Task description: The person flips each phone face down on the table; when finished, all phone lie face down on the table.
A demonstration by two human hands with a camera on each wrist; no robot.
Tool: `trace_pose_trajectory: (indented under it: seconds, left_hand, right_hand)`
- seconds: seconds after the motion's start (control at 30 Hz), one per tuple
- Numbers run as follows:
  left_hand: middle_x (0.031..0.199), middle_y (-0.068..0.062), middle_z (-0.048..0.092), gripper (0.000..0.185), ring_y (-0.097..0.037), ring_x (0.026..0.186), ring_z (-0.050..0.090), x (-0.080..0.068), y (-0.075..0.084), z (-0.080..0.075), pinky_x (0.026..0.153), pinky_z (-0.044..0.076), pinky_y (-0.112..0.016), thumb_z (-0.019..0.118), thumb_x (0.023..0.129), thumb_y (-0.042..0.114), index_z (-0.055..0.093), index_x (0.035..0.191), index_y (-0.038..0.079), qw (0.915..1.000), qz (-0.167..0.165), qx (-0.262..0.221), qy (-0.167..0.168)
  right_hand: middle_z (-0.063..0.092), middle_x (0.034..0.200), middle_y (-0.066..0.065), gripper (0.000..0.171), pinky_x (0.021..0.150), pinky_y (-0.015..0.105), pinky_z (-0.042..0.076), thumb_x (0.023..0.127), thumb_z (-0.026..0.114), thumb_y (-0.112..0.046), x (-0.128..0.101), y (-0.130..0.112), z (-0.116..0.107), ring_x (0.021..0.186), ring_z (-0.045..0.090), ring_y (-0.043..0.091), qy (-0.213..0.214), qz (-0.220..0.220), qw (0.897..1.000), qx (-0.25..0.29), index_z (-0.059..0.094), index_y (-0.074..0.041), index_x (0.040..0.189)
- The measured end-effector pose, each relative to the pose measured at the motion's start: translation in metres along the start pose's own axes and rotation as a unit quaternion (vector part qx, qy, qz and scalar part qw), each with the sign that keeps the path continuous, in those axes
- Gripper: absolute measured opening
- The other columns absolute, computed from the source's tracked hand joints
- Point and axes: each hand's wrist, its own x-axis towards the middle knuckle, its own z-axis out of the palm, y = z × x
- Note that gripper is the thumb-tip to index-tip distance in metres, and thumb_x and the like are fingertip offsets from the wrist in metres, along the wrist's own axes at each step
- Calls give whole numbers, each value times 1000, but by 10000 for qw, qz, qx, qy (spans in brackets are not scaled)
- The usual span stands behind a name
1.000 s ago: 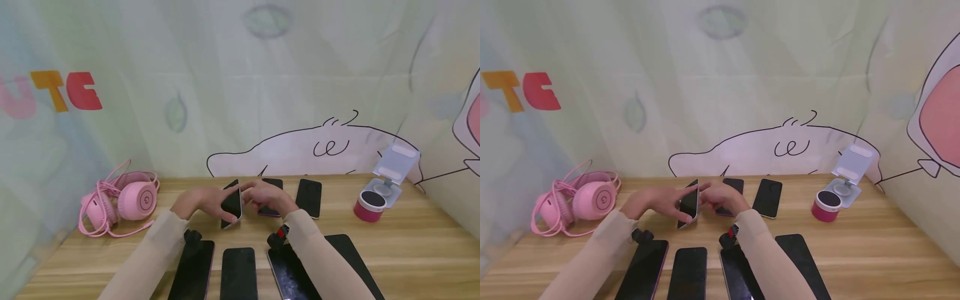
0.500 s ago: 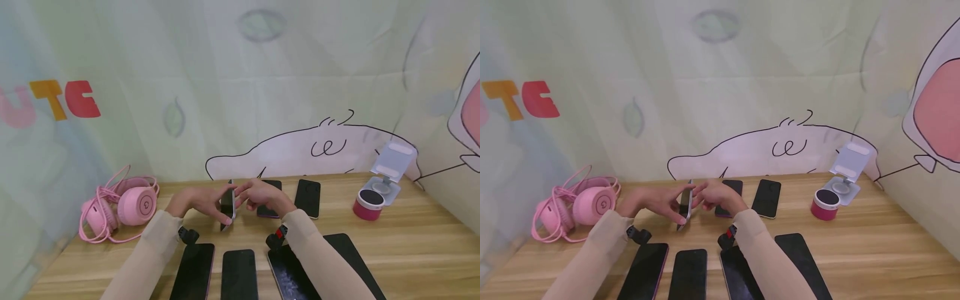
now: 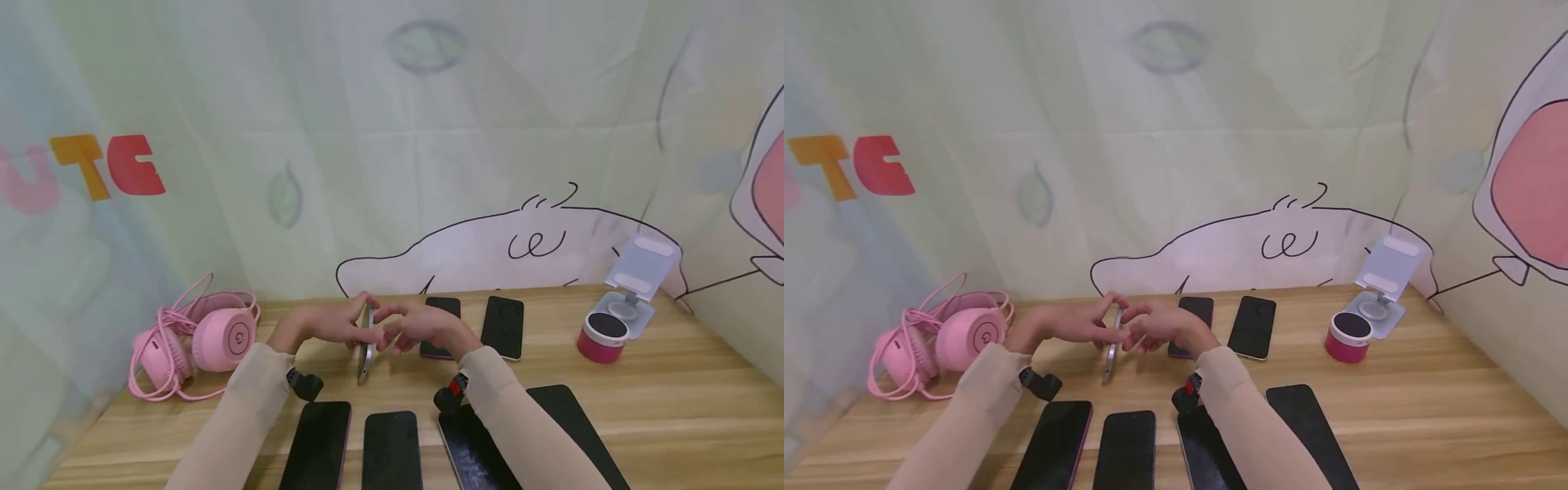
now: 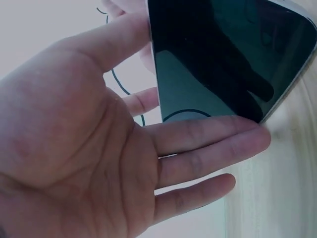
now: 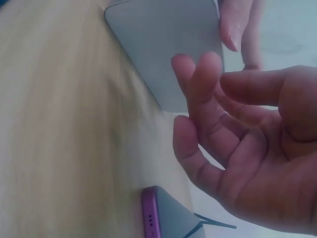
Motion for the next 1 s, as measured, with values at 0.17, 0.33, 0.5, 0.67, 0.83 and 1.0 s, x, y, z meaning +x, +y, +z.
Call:
trace_pose_trajectory:
  seconds: [0.17, 0.33, 0.5, 0.67, 0.83, 1.0]
  left_hand:
    - [103, -14, 66, 66, -30, 99, 67, -6, 8, -3, 102, 43, -51, 62, 100, 36, 22, 141, 3, 9994, -219, 263, 94]
    - [98, -15, 66, 57, -30, 91, 69, -8, 18, -3, 94, 50, -46, 63, 99, 27, 32, 139, -1, 9980, -316, 511, 203]
    - [92, -11, 66, 49, -28, 83, 69, -11, 22, -2, 81, 55, -37, 64, 98, 17, 42, 137, -2, 9969, -430, 618, 212]
    - [97, -11, 62, 53, -25, 77, 68, -15, 20, -2, 83, 52, -42, 66, 95, 13, 41, 141, 1, 9939, -759, 732, 325]
    - [102, -11, 58, 52, -22, 72, 65, -17, 20, -2, 75, 53, -41, 67, 94, 14, 44, 139, 4, 9906, -986, 856, 411]
    - [102, -11, 57, 50, -21, 67, 61, -17, 19, -4, 61, 52, -32, 68, 93, 12, 45, 137, 7, 9897, -1082, 864, 363]
  right_hand:
    - [72, 102, 15, 44, 80, 38, 55, 97, 58, -7, 2, 4, 2, 67, 64, 20, -195, -23, 9998, 30, 53, -13, 140]
    - [71, 105, 15, 48, 82, 38, 55, 98, 60, -12, 3, 3, 2, 70, 65, 21, -258, 44, 9994, -237, 48, -13, 145]
    - [71, 108, 13, 59, 80, 35, 54, 102, 57, -26, 4, 6, 7, 78, 69, 22, -412, 132, 9976, -546, 33, -9, 153]
    - [71, 107, 13, 63, 79, 34, 53, 102, 57, -26, 3, 9, 10, 80, 70, 23, -449, 237, 9981, -346, 27, -15, 156]
    - [70, 108, 13, 63, 79, 33, 52, 103, 57, -25, 2, 8, 8, 79, 70, 23, -436, 259, 9981, -336, 25, -20, 157]
    - [65, 111, 14, 67, 78, 32, 52, 101, 59, -22, 2, 10, 8, 78, 69, 23, -414, 248, 9985, -249, 25, -21, 158]
